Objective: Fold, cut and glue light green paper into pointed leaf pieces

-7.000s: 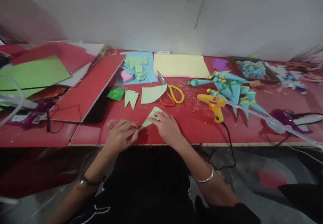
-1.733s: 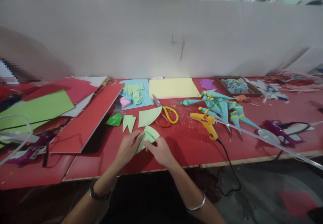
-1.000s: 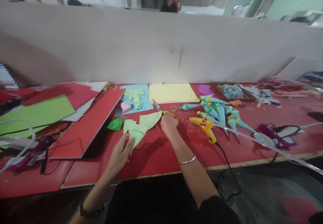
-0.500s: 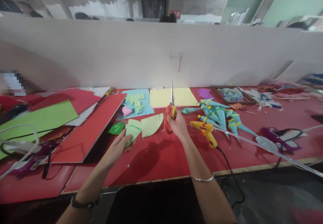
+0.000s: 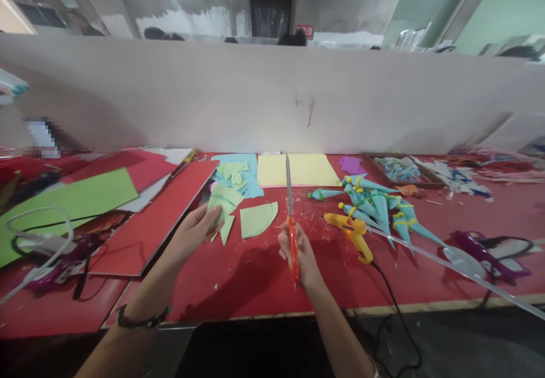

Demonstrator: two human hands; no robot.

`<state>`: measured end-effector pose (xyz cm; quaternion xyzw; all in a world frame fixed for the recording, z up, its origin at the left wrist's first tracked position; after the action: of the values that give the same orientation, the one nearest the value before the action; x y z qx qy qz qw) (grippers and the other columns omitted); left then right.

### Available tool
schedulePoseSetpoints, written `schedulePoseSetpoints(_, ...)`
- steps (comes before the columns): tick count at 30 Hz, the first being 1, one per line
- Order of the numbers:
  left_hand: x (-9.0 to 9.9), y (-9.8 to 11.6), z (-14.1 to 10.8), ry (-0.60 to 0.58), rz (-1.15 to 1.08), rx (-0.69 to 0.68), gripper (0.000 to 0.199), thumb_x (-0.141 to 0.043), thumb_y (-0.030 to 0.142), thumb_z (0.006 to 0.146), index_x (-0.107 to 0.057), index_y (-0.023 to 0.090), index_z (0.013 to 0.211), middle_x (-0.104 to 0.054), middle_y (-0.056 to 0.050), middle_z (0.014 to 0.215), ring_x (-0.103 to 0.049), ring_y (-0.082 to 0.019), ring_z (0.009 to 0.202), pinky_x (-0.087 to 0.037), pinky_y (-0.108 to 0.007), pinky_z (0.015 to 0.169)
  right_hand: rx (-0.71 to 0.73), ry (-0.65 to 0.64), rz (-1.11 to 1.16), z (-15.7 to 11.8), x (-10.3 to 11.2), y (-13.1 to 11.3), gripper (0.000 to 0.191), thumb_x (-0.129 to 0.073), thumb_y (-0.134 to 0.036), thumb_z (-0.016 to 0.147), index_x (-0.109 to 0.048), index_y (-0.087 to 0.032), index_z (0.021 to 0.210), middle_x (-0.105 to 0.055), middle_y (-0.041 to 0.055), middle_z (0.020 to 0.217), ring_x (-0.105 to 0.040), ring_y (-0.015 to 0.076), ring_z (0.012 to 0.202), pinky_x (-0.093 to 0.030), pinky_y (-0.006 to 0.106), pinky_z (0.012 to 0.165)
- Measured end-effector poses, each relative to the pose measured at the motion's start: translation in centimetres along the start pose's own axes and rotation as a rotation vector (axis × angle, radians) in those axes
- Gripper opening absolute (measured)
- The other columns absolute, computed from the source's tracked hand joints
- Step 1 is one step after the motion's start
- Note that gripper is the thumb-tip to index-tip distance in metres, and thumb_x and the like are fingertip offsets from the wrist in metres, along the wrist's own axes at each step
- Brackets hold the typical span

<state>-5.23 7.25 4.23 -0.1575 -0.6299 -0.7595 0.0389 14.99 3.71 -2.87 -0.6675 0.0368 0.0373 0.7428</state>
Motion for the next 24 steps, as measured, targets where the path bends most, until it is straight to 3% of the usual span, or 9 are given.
schedulePoseSetpoints(3,0.2,1.0,0.6,-0.055,0.012,-0.017,0.029,-0.039,0.038,0.084,-0.044,0.018,0.063,-0.043,0.006,0.048,-0.039,-0.005,0.037,-0.033,-0.018,0.04,0.016,-0.049,-0.016,-0.7,-0.1,0.2,0.035,-0.049,-0.055,0.075,-0.046,-0.023,0.088,-0.041,-0.0031,0.068,-0.043,0.0097,0.054,-0.04,0.024,0.053)
schedulePoseSetpoints(6,0.0,2.0,0.9,-0.077,-0.013,-0.027,0.024,-0.038,0.035,0.085,-0.048,0.017,0.072,-0.052,0.003,0.059,-0.046,-0.006,0.042,-0.035,-0.018,0.039,0.109,-0.139,-0.088,-1.4,0.0,-0.1,0.034,-0.047,-0.054,0.077,-0.047,-0.023,0.09,-0.051,0.0021,0.078,-0.052,0.0159,0.076,-0.044,0.03,0.073)
schedulePoseSetpoints(9,-0.2,2.8,1.1,-0.058,-0.016,-0.055,0.024,-0.037,0.031,0.085,-0.049,0.017,0.07,-0.046,0.005,0.052,-0.04,-0.005,0.04,-0.031,-0.017,0.038,0.122,-0.187,-0.165,-2.1,0.2,-0.6,0.037,-0.051,-0.052,0.075,-0.047,-0.023,0.098,-0.054,0.0063,0.094,-0.052,0.0197,0.092,-0.041,0.034,0.084)
schedulePoseSetpoints(12,-0.2,3.3,1.2,0.062,-0.08,-0.109,0.019,-0.043,0.031,0.083,-0.045,0.018,0.069,-0.038,0.007,0.049,-0.032,-0.004,0.04,-0.027,-0.016,0.037,0.093,-0.177,-0.304,-2.6,0.2,-1.4,0.038,-0.055,-0.052,0.071,-0.049,-0.021,0.094,-0.053,0.0041,0.085,-0.052,0.018,0.08,-0.043,0.031,0.073)
schedulePoseSetpoints(15,-0.1,3.5,1.3,0.16,-0.139,-0.15,0.02,-0.047,0.032,0.081,-0.042,0.018,0.068,-0.04,0.006,0.053,-0.031,-0.004,0.041,-0.026,-0.016,0.038,0.105,-0.197,-0.377,-2.7,0.0,-2.1,0.035,-0.042,-0.054,0.077,-0.048,-0.02,0.081,-0.044,-0.0013,0.064,-0.044,0.0126,0.058,-0.039,0.026,0.056)
schedulePoseSetpoints(17,-0.2,3.6,1.5,0.165,-0.138,-0.151,0.023,-0.048,0.033,0.081,-0.041,0.018,0.065,-0.041,0.006,0.053,-0.032,-0.004,0.042,-0.027,-0.016,0.039,0.133,-0.201,-0.489,-2.7,-0.1,-2.5,0.037,-0.039,-0.056,0.078,-0.045,-0.02,0.073,-0.042,-0.0018,0.06,-0.039,0.0118,0.054,-0.034,0.025,0.051)
schedulePoseSetpoints(21,-0.4,3.8,1.5,0.161,-0.128,-0.121,0.024,-0.05,0.035,0.078,-0.042,0.018,0.064,-0.041,0.006,0.051,-0.028,-0.003,0.039,-0.022,-0.017,0.036,0.145,-0.141,-0.796,-2.7,-0.2,-2.7,0.038,-0.051,-0.056,0.069,-0.038,-0.021,0.069,-0.045,-0.0015,0.061,-0.039,0.0121,0.052,-0.028,0.024,0.049)
schedulePoseSetpoints(24,-0.4,3.9,1.4,0.143,-0.096,-0.131,0.025,-0.05,0.035,0.078,-0.043,0.017,0.062,-0.04,0.006,0.051,-0.026,-0.003,0.038,-0.021,-0.017,0.036,0.15,-0.146,-0.869,-2.7,-0.3,-2.8,0.037,-0.05,-0.056,0.071,-0.037,-0.021,0.07,-0.046,-0.0018,0.061,-0.04,0.0123,0.052,-0.028,0.024,0.05)
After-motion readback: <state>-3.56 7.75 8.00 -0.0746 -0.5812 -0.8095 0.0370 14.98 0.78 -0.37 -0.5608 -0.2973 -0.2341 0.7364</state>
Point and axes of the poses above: each hand's wrist, its own z-axis towards the middle knuckle, its own x-axis out of the back of the hand, y = z × x, the point moved 3 cm from there along z, towards the middle knuckle
